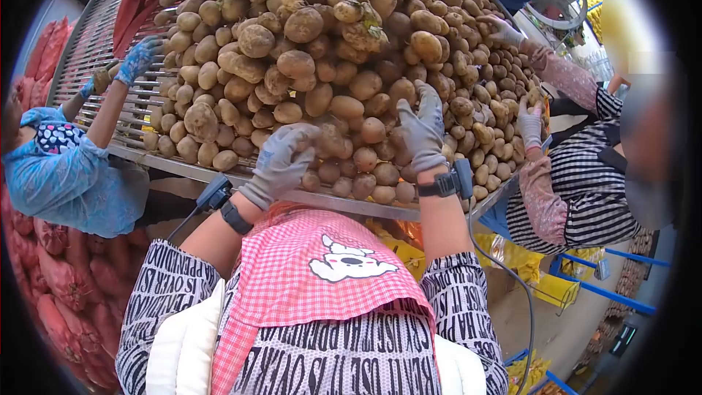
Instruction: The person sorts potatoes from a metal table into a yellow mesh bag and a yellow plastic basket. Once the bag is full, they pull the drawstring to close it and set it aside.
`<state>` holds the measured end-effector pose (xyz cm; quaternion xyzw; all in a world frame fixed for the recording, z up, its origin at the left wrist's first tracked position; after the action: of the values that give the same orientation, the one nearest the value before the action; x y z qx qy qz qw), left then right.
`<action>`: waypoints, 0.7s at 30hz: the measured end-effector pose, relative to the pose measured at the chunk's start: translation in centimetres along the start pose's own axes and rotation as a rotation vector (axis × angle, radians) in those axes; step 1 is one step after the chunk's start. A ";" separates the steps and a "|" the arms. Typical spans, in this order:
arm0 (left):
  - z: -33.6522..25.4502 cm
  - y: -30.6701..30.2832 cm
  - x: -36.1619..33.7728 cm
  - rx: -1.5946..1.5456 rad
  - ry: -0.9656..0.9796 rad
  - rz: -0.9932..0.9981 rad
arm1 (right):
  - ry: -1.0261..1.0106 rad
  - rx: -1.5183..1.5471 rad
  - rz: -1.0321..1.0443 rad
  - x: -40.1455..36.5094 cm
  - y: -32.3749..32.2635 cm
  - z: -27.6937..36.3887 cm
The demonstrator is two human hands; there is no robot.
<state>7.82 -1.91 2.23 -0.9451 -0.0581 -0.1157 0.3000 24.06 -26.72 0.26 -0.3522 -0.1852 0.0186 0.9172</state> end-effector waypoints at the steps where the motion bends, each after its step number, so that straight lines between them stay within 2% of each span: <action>1: -0.4 0.2 0.7 0.010 -0.013 -0.028 | -0.009 -0.081 0.017 1.3 1.3 -0.8; 3: -1.9 1.1 2.1 0.201 0.182 0.091 | 0.115 -0.088 0.164 2.5 3.4 -1.5; 4: -1.6 1.9 2.3 0.212 0.172 0.070 | 0.093 -0.080 0.176 2.9 3.9 -1.4; 6: -0.4 4.4 2.5 0.437 0.288 0.183 | 0.233 -0.116 0.159 2.9 3.5 -0.8; 7: 0.3 4.9 2.7 0.444 0.282 0.164 | 0.213 -0.114 0.164 2.8 3.3 -1.2; 9: 1.5 5.5 3.2 0.427 0.180 0.334 | 0.186 0.029 0.134 2.6 2.9 -2.5; 11: 1.8 4.8 3.3 0.331 0.190 0.234 | 0.377 0.368 0.082 1.9 2.4 -3.6; 13: 0.7 2.1 3.4 -0.078 -0.069 0.124 | 0.517 0.761 -0.022 0.3 2.1 -5.5; 14: -0.3 0.7 3.1 -0.289 -0.315 0.013 | 0.565 1.006 -0.095 -0.4 1.7 -6.2; 15: 0.2 -0.7 3.1 -0.282 -0.313 -0.002 | 0.615 1.252 -0.165 -1.1 1.3 -6.9; 17: 2.5 -4.0 2.8 -1.055 -0.590 -0.144 | 0.772 1.671 -0.026 -2.2 0.8 -10.2; 19: 4.1 -8.4 4.2 -1.037 -0.405 -0.307 | 0.815 1.662 -0.008 -1.7 -1.2 -4.6; 21: 3.9 -12.1 6.7 -0.708 -0.386 -0.429 | 0.883 1.621 -0.119 -0.7 -1.2 -0.6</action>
<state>12.81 10.49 7.52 -0.9603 -0.2643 -0.0095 -0.0888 23.49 -28.11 0.38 0.4321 0.2332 -0.0405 0.8702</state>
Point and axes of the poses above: each hand's wrist, its own x-axis towards the middle knuckle, its own y-axis out of the palm, z = x × y, the point moved 2 cm from there along x, towards the middle knuckle
